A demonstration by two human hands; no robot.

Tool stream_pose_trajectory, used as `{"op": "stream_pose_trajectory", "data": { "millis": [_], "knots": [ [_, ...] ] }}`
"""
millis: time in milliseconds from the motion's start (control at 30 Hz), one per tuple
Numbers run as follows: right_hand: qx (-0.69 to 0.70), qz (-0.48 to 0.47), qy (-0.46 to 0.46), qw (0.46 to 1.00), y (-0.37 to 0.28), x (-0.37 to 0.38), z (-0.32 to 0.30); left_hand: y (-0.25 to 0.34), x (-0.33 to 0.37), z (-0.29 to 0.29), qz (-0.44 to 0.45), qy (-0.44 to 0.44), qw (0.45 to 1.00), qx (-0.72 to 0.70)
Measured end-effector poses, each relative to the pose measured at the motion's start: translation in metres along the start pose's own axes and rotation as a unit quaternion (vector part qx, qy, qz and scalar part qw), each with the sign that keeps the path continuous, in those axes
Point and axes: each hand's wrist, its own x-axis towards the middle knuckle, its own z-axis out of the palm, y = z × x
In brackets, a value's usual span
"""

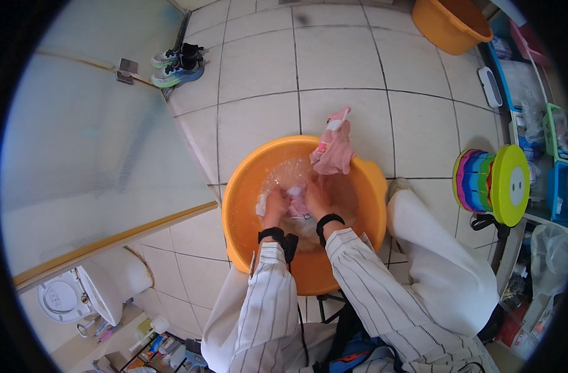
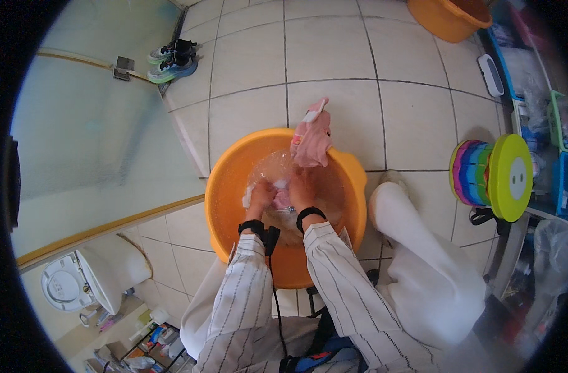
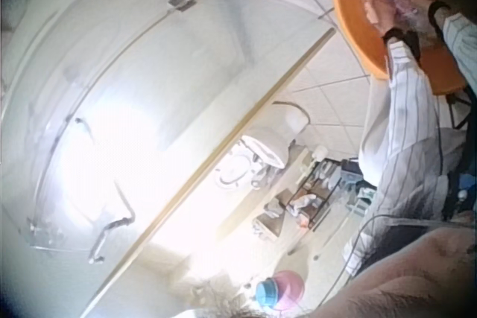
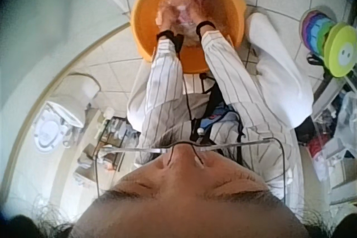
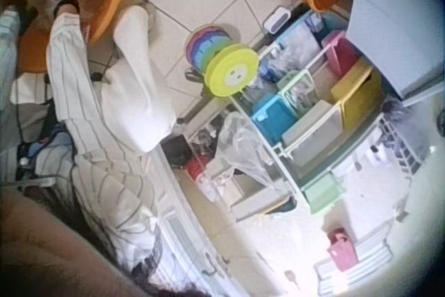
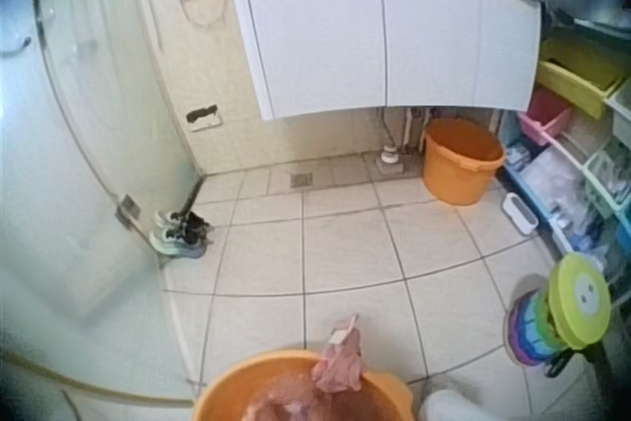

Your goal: The person fills a basin with water, then sits on the floor and hand-washes several small garments in the basin. After washing, the person wrings out the clothes and places them on a nearby shelf.

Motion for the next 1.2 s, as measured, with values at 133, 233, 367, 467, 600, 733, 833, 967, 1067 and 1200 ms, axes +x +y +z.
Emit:
{"op": "stream_pose_trajectory", "data": {
  "millis": [133, 233, 367, 467, 600, 733, 833, 967, 1067, 1200],
  "knots": [
    [0.092, 0.089, -0.158, 0.979, -0.008, -0.001, 0.006, 0.014, -0.006, 0.015, -0.056, -0.025, 0.915, -0.398],
    [0.038, 0.096, -0.277, 0.955, -0.022, -0.001, 0.005, 0.045, -0.013, 0.01, -0.125, 0.006, 0.829, -0.545],
    [0.133, 0.059, -0.263, 0.954, -0.038, 0.009, -0.006, 0.075, -0.027, -0.018, -0.14, -0.047, 0.824, -0.547],
    [0.042, 0.073, -0.243, 0.966, -0.039, 0.016, -0.014, 0.086, -0.032, -0.027, -0.163, -0.06, 0.812, -0.557],
    [0.013, -0.016, -0.291, 0.957, -0.025, 0.014, -0.02, 0.069, -0.022, -0.025, -0.191, -0.061, 0.814, -0.545],
    [-0.077, -0.083, -0.046, 0.993, -0.008, 0.007, -0.018, 0.023, -0.007, -0.027, -0.08, -0.014, 0.934, -0.349],
    [-0.321, -0.158, 0.079, 0.93, 0.0, 0.0, -0.01, 0.004, -0.011, -0.019, 0.0, -0.042, 0.984, -0.175],
    [-0.23, 0.025, -0.192, 0.954, 0.002, 0.012, -0.004, 0.01, -0.024, -0.02, -0.014, -0.09, 0.983, 0.158],
    [0.027, 0.111, -0.238, 0.965, -0.001, 0.026, -0.007, 0.024, -0.021, -0.029, -0.002, -0.052, 0.996, 0.067],
    [0.21, 0.235, -0.34, 0.886, -0.01, 0.033, -0.012, 0.025, -0.018, -0.029, 0.098, -0.18, 0.89, -0.408]
  ]
}}
